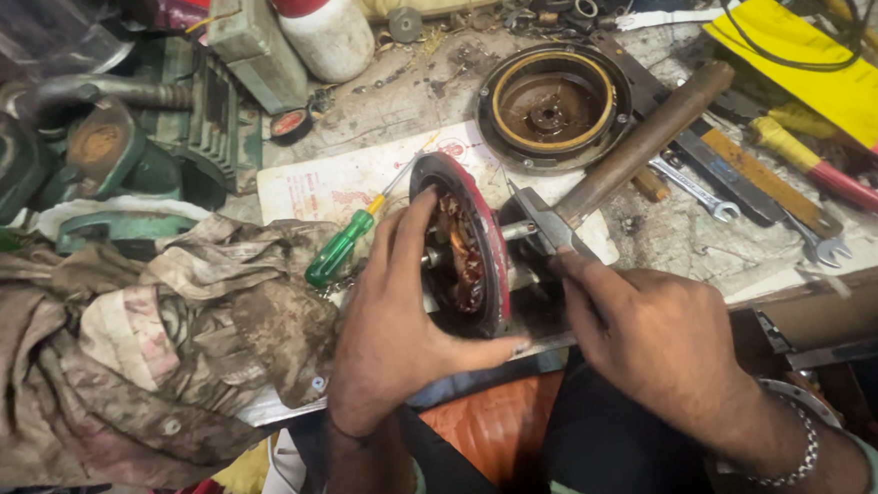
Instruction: The person holds a red pump end cover on a cluttered workbench and uses a hammer and a chisel-like punch to tap around its edge, working the cover loose from the motor housing. They reposition the cover, flip it over, and continue hammering and prying at it.
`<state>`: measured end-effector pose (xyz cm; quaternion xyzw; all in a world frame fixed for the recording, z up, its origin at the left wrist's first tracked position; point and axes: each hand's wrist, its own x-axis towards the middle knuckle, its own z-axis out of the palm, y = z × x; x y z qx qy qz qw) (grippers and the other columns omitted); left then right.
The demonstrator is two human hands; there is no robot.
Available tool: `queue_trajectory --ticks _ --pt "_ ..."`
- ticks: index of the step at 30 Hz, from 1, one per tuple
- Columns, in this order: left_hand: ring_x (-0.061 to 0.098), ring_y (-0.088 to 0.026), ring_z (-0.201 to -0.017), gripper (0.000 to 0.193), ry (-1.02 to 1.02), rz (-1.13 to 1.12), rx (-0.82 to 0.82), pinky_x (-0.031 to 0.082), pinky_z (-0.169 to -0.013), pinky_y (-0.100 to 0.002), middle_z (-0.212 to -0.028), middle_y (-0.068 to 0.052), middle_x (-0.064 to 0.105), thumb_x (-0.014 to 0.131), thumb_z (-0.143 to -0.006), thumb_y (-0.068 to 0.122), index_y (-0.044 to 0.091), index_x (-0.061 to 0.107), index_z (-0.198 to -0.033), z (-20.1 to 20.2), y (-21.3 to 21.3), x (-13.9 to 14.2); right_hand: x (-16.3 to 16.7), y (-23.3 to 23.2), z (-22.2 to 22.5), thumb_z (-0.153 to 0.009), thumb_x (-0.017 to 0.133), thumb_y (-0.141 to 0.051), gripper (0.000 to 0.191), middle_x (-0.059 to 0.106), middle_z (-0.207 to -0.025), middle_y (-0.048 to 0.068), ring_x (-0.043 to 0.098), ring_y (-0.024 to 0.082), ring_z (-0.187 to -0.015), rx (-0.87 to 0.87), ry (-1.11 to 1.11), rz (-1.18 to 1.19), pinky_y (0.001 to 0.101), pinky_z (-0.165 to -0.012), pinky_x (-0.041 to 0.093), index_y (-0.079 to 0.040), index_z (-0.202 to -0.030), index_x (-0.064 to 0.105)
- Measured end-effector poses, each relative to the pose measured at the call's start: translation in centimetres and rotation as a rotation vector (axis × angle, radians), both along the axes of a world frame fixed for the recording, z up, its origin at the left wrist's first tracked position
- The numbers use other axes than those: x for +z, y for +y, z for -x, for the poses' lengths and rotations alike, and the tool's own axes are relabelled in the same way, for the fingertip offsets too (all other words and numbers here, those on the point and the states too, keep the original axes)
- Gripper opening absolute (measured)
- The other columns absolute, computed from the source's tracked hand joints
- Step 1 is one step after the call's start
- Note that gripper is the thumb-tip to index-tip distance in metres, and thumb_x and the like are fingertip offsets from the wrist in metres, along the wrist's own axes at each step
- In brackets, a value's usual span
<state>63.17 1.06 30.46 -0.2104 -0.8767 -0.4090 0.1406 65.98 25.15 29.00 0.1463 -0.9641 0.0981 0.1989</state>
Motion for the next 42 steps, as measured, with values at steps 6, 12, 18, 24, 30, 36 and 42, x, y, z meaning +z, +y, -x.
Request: queue_trajectory --ticks 6,12,18,24,30,36,42 --pt "0.060 -0.036 -0.129 0.123 -0.021 -0.067 0.090 0.049 -0.107 -0.045 -0.138 -0.023 0.058 0.099 -0.047 0.047 -0.001 0.046 -0.148 0.0 0.6 0.2 1.0 0.4 -0.9 -0.084 0.075 -0.024 0.028 0.067 -0.058 0.011 0.065 0.031 -0.047 0.038 0.052 -0.012 0.0464 -0.045 0.050 -0.012 -0.109 0.074" --pt "0.063 -0.036 -0.126 0.122 -0.052 -0.062 0.126 0.051 -0.106 -0.044 -0.135 -0.023 0.063 0.097 -0.049 0.054 -0.001 0.049 -0.147 0.3 1.4 0.6 2.7 0.7 -0.7 -0.087 0.075 -0.034 0.036 0.066 -0.055 0.007 0.066 0.028 -0.049 -0.039 -0.065 -0.114 0.0442 -0.051 0.052 -0.023 -0.121 0.077" --pt "0.063 -0.041 -0.120 0.122 -0.069 0.004 0.236 0.053 -0.097 -0.048 -0.131 -0.026 0.061 0.093 -0.052 0.061 0.001 0.045 -0.148 0.0 2.7 1.4 3.2 0.9 -1.1 -0.084 0.077 -0.025 0.037 0.068 -0.057 0.013 0.065 0.033 -0.046 0.045 -0.030 -0.033 0.0471 -0.043 0.050 -0.011 -0.117 0.074" --pt "0.064 -0.043 -0.116 0.126 -0.093 0.036 0.252 0.054 -0.092 -0.051 -0.132 -0.027 0.058 0.093 -0.051 0.062 0.003 0.040 -0.150 -1.4 3.0 2.1 3.5 1.1 -2.0 -0.083 0.073 -0.023 0.032 0.067 -0.061 0.012 0.065 0.032 -0.050 0.099 0.068 0.028 0.0458 -0.045 0.049 -0.012 -0.113 0.073" --pt "0.065 -0.043 -0.117 0.127 -0.121 0.024 0.254 0.055 -0.093 -0.051 -0.133 -0.027 0.057 0.092 -0.052 0.064 0.005 0.038 -0.151 -1.2 2.9 2.2 3.2 1.0 -1.7 -0.082 0.079 -0.029 0.040 0.066 -0.056 0.012 0.064 0.033 -0.042 -0.012 -0.031 -0.078 0.0484 -0.041 0.049 -0.017 -0.120 0.075" --pt "0.064 -0.044 -0.117 0.128 -0.114 0.038 0.248 0.054 -0.092 -0.052 -0.133 -0.028 0.056 0.092 -0.053 0.063 0.004 0.037 -0.152 -1.0 2.8 2.2 3.9 0.1 -1.5 -0.080 0.078 -0.027 0.038 0.067 -0.057 0.012 0.065 0.032 -0.044 0.008 0.051 -0.033 0.0480 -0.042 0.050 -0.018 -0.116 0.076" --pt "0.064 -0.043 -0.117 0.128 -0.060 0.041 0.248 0.055 -0.093 -0.051 -0.134 -0.027 0.057 0.094 -0.050 0.062 0.004 0.039 -0.150 -0.9 3.3 1.7 2.7 1.5 -1.3 -0.084 0.074 -0.023 0.029 0.068 -0.058 0.011 0.065 0.032 -0.045 0.027 0.026 -0.053 0.0467 -0.042 0.049 -0.013 -0.111 0.075"
